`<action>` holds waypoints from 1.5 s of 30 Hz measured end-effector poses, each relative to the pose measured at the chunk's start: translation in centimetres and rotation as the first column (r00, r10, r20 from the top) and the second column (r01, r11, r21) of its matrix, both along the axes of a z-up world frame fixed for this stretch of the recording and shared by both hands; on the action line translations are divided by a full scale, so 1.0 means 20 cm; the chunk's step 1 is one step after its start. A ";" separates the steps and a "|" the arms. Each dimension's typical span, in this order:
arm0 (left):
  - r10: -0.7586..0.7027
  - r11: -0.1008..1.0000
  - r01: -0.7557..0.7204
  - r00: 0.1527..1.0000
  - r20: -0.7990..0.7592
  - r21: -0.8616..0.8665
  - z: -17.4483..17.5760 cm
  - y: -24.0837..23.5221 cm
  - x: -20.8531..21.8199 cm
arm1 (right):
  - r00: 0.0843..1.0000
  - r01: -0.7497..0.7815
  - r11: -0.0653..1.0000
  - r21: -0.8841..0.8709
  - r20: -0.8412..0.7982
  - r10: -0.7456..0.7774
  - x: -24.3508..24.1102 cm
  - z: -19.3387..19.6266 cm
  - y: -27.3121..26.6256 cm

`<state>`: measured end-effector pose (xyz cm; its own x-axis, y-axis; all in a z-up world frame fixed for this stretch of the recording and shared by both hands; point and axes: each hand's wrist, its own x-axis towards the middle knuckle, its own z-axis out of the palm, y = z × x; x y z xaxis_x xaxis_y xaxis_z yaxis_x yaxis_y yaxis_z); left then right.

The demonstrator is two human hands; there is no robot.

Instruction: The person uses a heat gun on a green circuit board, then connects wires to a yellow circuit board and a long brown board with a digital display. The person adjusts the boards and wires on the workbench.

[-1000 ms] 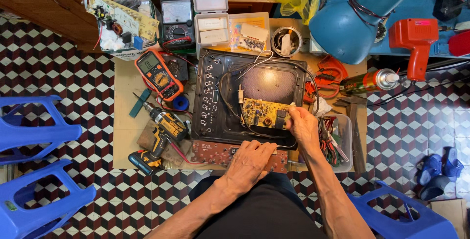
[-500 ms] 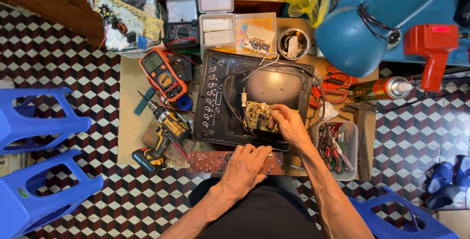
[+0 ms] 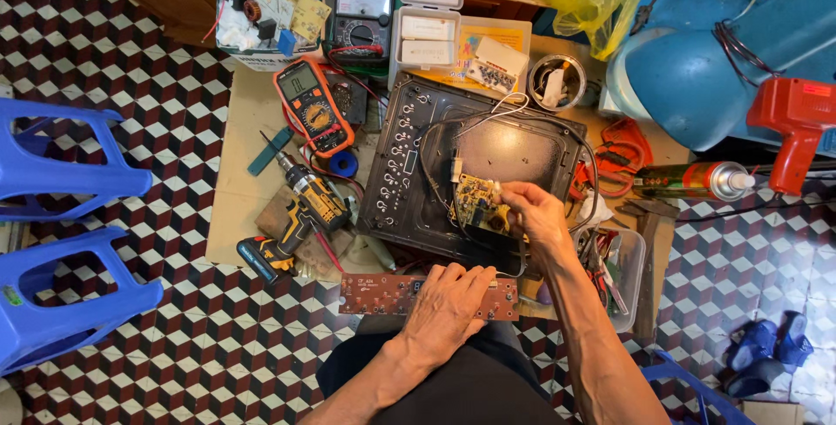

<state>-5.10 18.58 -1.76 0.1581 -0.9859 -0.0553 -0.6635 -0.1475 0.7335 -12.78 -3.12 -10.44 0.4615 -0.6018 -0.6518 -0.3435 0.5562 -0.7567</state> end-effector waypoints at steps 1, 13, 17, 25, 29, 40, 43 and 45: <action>-0.012 1.000 0.012 1.000 -0.002 -0.001 0.01 0.01 -0.01 | 0.997 0.055 0.998 0.005 0.058 -0.055 -0.03 0.01 0.01; -0.202 0.978 0.200 0.979 -0.022 -0.053 0.04 -0.02 -0.09 | 0.857 0.497 0.868 -0.005 0.163 -0.490 -0.63 0.08 0.11; -0.222 0.975 0.222 0.975 0.006 -0.030 0.04 -0.01 -0.09 | 0.863 0.484 0.874 -0.036 0.185 -0.470 -0.64 0.04 0.13; -0.182 0.983 0.182 0.983 0.008 0.010 0.05 0.00 -0.05 | 0.907 0.406 0.910 -0.083 0.156 -0.390 -0.53 0.11 0.16; -0.158 0.987 0.158 0.987 0.005 0.006 0.05 0.02 -0.04 | 0.913 0.365 0.928 -0.068 0.219 -0.343 -0.49 0.15 0.15; -0.112 0.993 0.113 0.994 -0.013 0.046 0.03 0.03 -0.04 | 0.966 0.247 0.948 -0.199 0.131 -0.224 -0.42 0.19 0.16; -0.092 0.995 0.092 0.996 -0.004 0.029 0.03 0.04 -0.04 | 0.964 0.250 0.962 -0.113 0.121 -0.236 -0.37 0.17 0.16; -0.065 0.998 0.065 0.998 0.000 -0.015 0.02 0.06 -0.04 | 0.975 0.211 0.965 -0.155 0.106 -0.196 -0.30 0.15 0.17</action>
